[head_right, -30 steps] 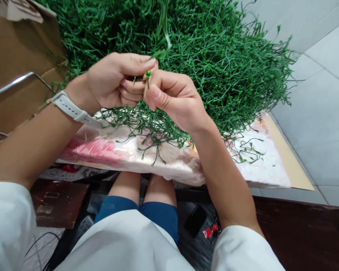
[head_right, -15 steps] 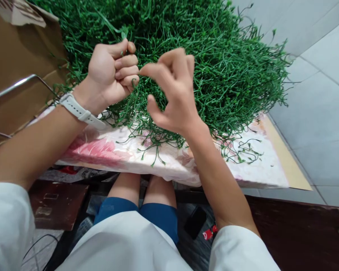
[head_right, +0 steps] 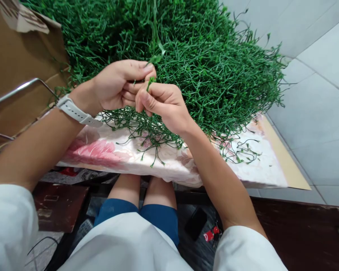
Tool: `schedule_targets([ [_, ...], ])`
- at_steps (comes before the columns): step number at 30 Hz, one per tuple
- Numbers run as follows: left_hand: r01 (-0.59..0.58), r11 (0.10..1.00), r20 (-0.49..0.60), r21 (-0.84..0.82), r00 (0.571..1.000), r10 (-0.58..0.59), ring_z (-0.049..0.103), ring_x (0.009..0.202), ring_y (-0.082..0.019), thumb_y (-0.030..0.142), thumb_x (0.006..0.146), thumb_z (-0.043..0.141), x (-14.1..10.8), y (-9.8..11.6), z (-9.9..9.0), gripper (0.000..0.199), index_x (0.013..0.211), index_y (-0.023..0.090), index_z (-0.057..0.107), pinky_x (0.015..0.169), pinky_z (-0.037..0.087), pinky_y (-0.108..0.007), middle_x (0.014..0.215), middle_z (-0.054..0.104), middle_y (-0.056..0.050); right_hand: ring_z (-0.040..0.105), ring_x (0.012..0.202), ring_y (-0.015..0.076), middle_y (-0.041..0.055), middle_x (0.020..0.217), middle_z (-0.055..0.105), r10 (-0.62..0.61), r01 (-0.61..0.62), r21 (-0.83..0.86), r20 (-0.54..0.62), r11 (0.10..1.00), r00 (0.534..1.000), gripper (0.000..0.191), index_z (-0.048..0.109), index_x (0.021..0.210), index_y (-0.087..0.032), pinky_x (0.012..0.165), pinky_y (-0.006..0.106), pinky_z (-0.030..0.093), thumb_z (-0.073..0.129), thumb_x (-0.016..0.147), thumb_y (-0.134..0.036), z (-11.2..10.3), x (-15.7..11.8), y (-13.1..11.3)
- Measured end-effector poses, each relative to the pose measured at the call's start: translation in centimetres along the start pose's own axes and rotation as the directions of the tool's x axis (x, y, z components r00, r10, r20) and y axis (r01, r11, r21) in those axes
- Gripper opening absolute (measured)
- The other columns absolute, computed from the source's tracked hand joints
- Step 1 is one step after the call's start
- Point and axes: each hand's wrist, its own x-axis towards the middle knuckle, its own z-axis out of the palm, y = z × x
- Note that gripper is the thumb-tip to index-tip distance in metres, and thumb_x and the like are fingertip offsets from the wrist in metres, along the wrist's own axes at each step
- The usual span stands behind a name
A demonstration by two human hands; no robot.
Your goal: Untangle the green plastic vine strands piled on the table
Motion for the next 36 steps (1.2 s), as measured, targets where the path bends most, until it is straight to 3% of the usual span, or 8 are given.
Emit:
schedule_targets([
  [10,0.042,0.992,0.037,0.121,0.998,-0.047,0.014,0.032,-0.003,0.036,0.099,0.060,0.1,-0.4,-0.5,0.030,0.074,0.023,0.051,0.032,0.007,-0.016,0.044,0.028,0.009,0.019,0.042,0.0070,-0.0068,0.051,0.026,0.189,-0.202,0.239,0.077,0.950,0.979,0.062,0.047,0.058,-0.022,0.037,0.024,0.022,0.067,0.088,-0.072,-0.9,0.4,-1.1],
  [13,-0.079,0.997,0.026,0.000,0.997,0.079,0.007,0.035,-0.004,0.032,0.107,0.044,0.1,-0.1,-0.4,0.034,0.076,0.023,0.054,0.033,0.007,-0.016,0.046,0.021,0.010,0.017,0.043,0.0081,-0.0081,0.052,0.022,0.151,-0.142,0.101,-0.085,0.985,0.985,0.058,0.059,0.068,-0.023,0.039,0.026,0.027,0.060,0.091,-0.076,-1.5,0.7,-0.2],
  [16,-0.115,0.980,-0.080,-0.161,0.991,0.104,0.007,0.036,-0.003,0.028,0.110,0.035,0.1,0.6,-0.3,0.040,0.073,0.020,0.051,0.035,0.010,-0.014,0.047,0.017,0.011,0.030,0.050,0.0119,-0.0048,0.058,0.035,-0.075,-0.015,-0.299,-0.286,0.954,0.955,0.049,0.068,0.080,-0.023,0.053,0.032,0.041,0.057,0.097,-0.068,-2.1,0.9,1.2],
  [19,-0.125,0.942,-0.207,-0.312,0.976,0.061,0.011,0.034,-0.003,0.028,0.112,0.030,0.1,1.1,-0.2,0.043,0.072,0.020,0.045,0.035,0.013,-0.014,0.046,0.017,0.011,0.055,0.081,0.0229,0.0062,0.091,0.058,-0.273,0.016,-0.701,-0.257,0.713,0.927,0.037,0.068,0.113,-0.024,0.083,0.045,0.052,0.068,0.092,-0.055,-2.5,0.7,2.0],
  [22,-0.176,0.909,-0.290,-0.377,0.955,0.065,0.011,0.034,-0.005,0.026,0.108,0.039,0.3,1.1,-0.6,0.036,0.073,0.023,0.045,0.035,0.014,-0.017,0.044,0.019,0.011,0.056,0.112,0.0326,0.0136,0.124,0.057,-0.246,0.042,-0.794,-0.137,0.607,0.960,0.056,0.057,0.137,-0.030,0.096,0.053,0.052,0.074,0.087,-0.049,-2.3,0.3,1.6],
  [26,-0.225,0.917,-0.335,-0.328,0.936,0.110,0.011,0.038,-0.008,0.025,0.105,0.041,0.8,0.6,-1.5,0.030,0.076,0.026,0.046,0.037,0.017,-0.021,0.045,0.020,0.010,0.057,0.113,0.0326,0.0127,0.124,0.058,-0.199,0.198,-0.724,0.086,0.660,0.976,0.040,0.070,0.122,-0.032,0.096,0.054,0.053,0.075,0.087,-0.051,-1.1,0.1,0.8],
  [30,-0.221,0.970,-0.304,-0.101,0.935,0.182,0.006,0.042,-0.008,0.028,0.109,0.038,0.9,0.3,-1.6,0.033,0.076,0.024,0.045,0.040,0.012,-0.022,0.047,0.018,0.010,0.061,0.090,0.0215,0.0103,0.109,0.066,-0.215,0.240,-0.455,0.105,0.858,0.971,0.029,0.072,0.086,-0.024,0.081,0.041,0.054,0.067,0.096,-0.051,-0.4,0.2,1.0],
  [36,-0.105,0.901,0.028,0.422,0.994,0.103,0.022,0.040,-0.003,0.022,0.099,0.055,0.3,-0.4,-0.2,0.027,0.073,0.019,0.049,0.043,0.014,-0.023,0.052,0.031,0.009,0.041,0.055,0.0070,-0.0038,0.060,0.047,-0.095,0.111,-0.054,0.250,0.992,0.964,0.047,0.055,0.067,-0.018,0.053,0.022,0.035,0.065,0.099,-0.051,-1.2,0.5,0.9],
])
